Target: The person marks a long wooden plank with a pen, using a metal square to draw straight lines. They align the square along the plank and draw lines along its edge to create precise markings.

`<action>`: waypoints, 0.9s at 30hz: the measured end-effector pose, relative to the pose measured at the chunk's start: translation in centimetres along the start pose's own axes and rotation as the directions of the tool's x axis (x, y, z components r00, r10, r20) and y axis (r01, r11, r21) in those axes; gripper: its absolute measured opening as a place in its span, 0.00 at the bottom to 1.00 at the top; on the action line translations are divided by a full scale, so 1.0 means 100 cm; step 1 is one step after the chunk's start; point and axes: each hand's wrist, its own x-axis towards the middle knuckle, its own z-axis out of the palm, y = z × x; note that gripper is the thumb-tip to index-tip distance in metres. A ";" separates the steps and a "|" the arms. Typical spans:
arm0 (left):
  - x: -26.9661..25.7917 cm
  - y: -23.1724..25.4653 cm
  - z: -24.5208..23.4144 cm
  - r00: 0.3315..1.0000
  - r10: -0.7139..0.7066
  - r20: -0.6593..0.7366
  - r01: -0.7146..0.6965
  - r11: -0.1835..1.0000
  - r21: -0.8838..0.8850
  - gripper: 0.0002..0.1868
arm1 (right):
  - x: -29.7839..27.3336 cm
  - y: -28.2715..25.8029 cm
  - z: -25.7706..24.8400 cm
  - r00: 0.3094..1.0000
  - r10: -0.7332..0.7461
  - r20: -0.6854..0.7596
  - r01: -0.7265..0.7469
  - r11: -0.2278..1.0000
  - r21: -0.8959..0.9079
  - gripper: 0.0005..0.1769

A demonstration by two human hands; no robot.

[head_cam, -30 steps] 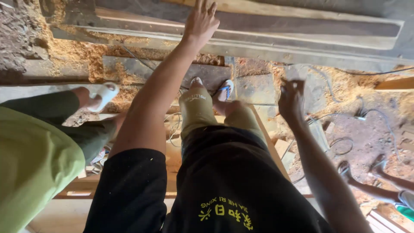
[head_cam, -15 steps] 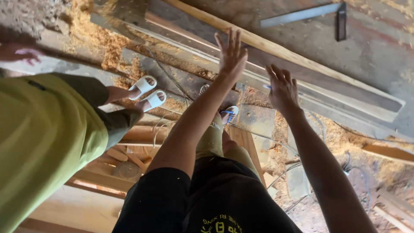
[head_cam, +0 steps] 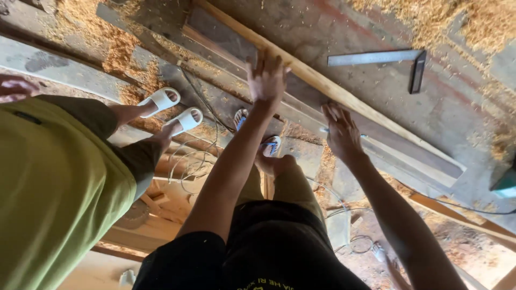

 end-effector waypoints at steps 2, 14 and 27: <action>0.005 0.014 -0.004 0.993 0.078 0.088 -0.091 0.985 0.147 0.15 | -0.003 -0.004 -0.002 1.000 -0.013 0.003 0.013 0.999 -0.029 0.41; 0.013 0.040 0.061 0.961 0.106 -0.255 -0.082 0.991 0.105 0.05 | -0.002 -0.004 -0.002 0.979 0.083 0.184 -0.055 0.987 -0.152 0.40; -0.002 -0.020 -0.064 0.889 -0.453 -0.070 0.453 0.891 -0.016 0.74 | -0.001 0.012 -0.005 0.919 0.107 0.380 -0.054 0.988 -0.145 0.46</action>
